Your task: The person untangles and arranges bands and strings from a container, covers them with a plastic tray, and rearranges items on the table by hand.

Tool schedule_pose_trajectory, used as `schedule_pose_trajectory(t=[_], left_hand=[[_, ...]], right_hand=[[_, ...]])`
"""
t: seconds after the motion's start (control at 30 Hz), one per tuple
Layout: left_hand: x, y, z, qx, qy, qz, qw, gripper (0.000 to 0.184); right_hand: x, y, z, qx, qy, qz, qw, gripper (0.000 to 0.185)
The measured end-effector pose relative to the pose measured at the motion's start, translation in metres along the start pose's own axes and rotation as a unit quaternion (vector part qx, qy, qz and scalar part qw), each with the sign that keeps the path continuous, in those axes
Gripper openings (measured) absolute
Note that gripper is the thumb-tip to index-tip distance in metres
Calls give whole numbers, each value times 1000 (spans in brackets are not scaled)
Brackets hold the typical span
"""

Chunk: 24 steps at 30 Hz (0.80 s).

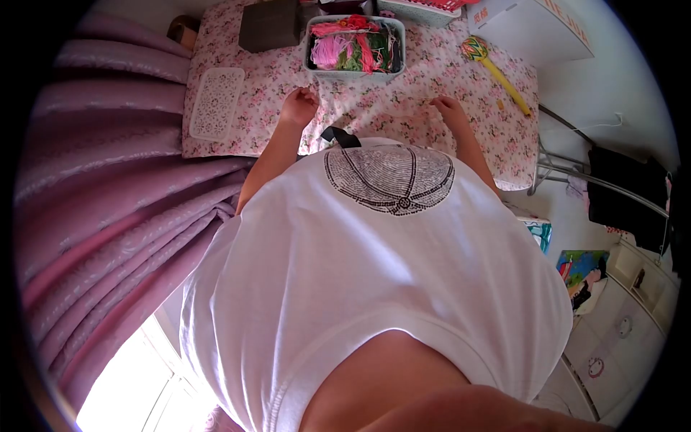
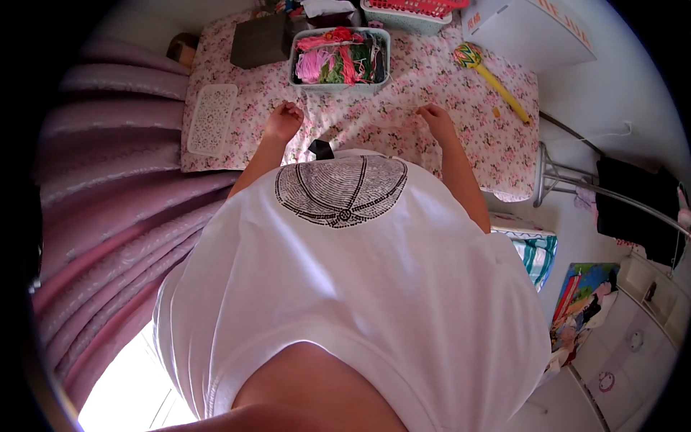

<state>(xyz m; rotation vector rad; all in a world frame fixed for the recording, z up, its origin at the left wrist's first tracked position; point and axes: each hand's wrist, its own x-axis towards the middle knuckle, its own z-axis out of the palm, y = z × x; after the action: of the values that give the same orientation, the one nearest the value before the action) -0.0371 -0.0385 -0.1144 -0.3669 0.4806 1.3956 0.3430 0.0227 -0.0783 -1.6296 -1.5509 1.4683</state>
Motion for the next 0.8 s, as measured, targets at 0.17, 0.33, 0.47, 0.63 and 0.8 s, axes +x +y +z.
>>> schedule_pose_trajectory(t=[0.17, 0.33, 0.47, 0.63, 0.8], left_hand=[[20, 12, -30, 76, 59, 69, 993, 7], [12, 2, -7, 408, 160, 107, 892, 9], [19, -10, 3, 644, 36, 175, 744, 16], [4, -44, 48, 703, -116, 160, 683, 17], [-19, -72, 108, 612, -253, 74, 746, 11]], right_hand=[[8, 18, -3, -38, -3, -8, 999, 21], [2, -8, 4, -75, 1, -54, 996, 23], [-4, -36, 11, -135, 8, -92, 986, 21], [-1, -43, 20, -307, 77, -344, 884, 15], [-12, -80, 44, -85, -43, -207, 974, 12]])
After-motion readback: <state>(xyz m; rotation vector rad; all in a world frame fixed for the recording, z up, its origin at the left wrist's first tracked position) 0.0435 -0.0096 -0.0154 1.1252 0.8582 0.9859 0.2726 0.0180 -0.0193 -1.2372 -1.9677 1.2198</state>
